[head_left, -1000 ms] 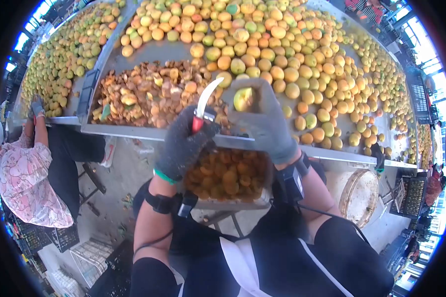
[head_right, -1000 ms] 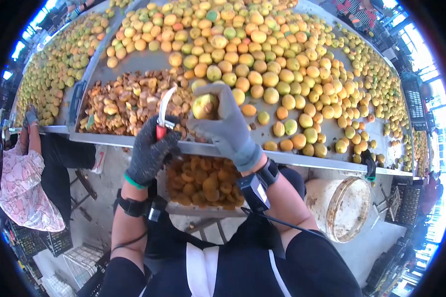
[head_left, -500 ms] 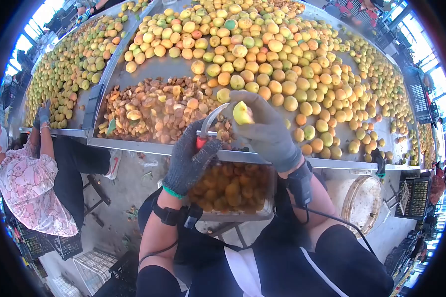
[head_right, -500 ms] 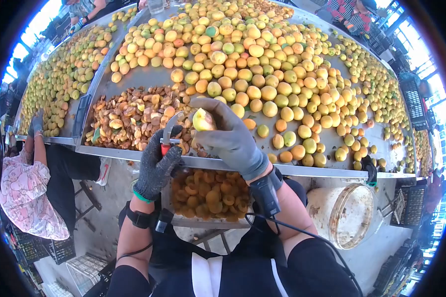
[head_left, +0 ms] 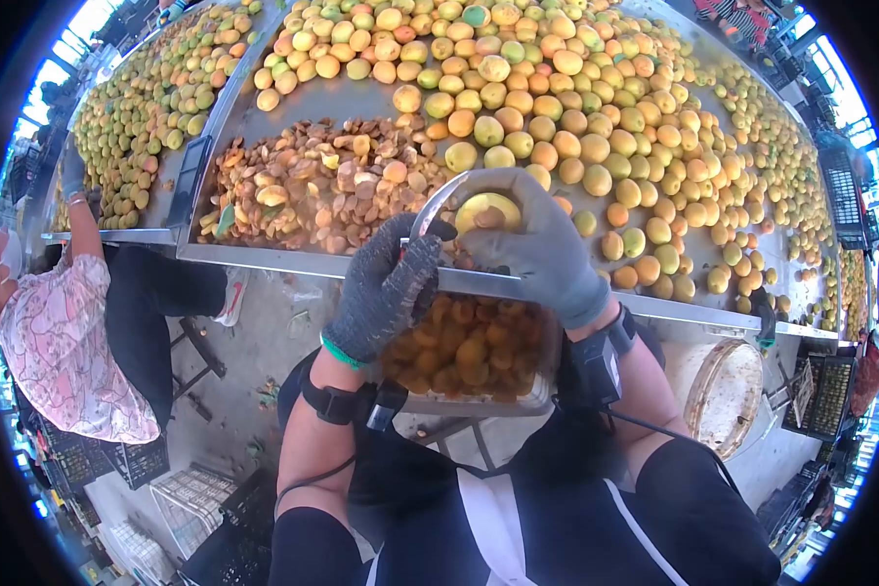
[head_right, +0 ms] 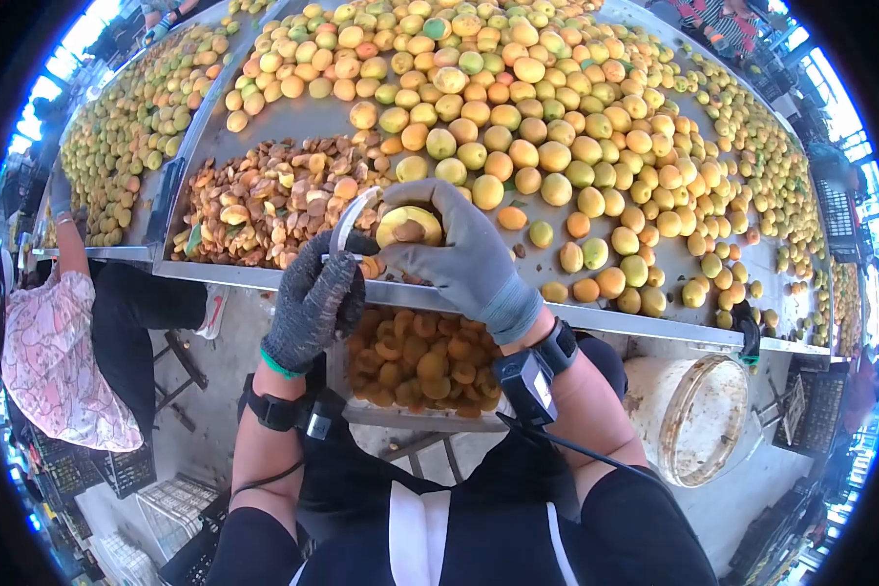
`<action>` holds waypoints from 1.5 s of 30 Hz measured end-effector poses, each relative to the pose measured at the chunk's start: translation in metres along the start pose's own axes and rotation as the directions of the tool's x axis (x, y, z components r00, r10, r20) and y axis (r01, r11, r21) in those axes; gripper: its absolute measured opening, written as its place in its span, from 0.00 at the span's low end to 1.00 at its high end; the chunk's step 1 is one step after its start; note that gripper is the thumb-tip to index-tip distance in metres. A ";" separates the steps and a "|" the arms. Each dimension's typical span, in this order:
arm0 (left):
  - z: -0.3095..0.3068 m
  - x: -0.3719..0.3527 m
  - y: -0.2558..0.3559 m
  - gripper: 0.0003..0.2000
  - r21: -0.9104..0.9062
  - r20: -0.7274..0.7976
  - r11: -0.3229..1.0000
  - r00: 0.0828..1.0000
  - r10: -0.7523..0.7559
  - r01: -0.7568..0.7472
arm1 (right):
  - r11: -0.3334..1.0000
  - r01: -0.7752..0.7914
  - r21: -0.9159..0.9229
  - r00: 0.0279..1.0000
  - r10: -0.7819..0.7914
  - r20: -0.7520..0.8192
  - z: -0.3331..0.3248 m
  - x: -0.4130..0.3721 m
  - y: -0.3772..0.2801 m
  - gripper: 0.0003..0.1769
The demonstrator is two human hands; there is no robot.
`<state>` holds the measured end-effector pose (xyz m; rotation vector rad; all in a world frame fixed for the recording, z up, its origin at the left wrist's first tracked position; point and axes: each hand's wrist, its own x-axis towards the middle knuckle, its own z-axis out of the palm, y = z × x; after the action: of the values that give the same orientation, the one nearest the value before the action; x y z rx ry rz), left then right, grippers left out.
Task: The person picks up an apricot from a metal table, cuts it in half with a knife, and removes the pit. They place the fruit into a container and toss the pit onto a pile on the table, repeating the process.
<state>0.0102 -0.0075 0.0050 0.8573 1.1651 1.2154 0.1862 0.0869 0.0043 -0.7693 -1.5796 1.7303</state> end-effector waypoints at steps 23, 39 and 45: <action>-0.018 0.030 -0.011 0.18 -0.471 -0.185 0.803 0.931 0.314 -0.364 | 0.906 -0.019 -0.422 0.960 0.135 0.246 0.056 -0.021 0.043 0.21; -0.051 0.039 -0.009 0.17 -0.782 0.029 0.571 0.901 0.433 -0.250 | 0.975 -0.220 -0.033 0.966 0.222 0.133 0.068 -0.021 0.038 0.20; -0.048 0.038 -0.012 0.17 -0.789 0.133 0.587 0.883 0.451 -0.181 | 0.781 -0.536 0.321 0.844 0.487 0.225 0.068 -0.022 0.039 0.14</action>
<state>-0.0350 0.0232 -0.0248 0.5719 0.1347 1.6134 0.1423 0.0263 -0.0277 -0.9645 -1.1077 2.4345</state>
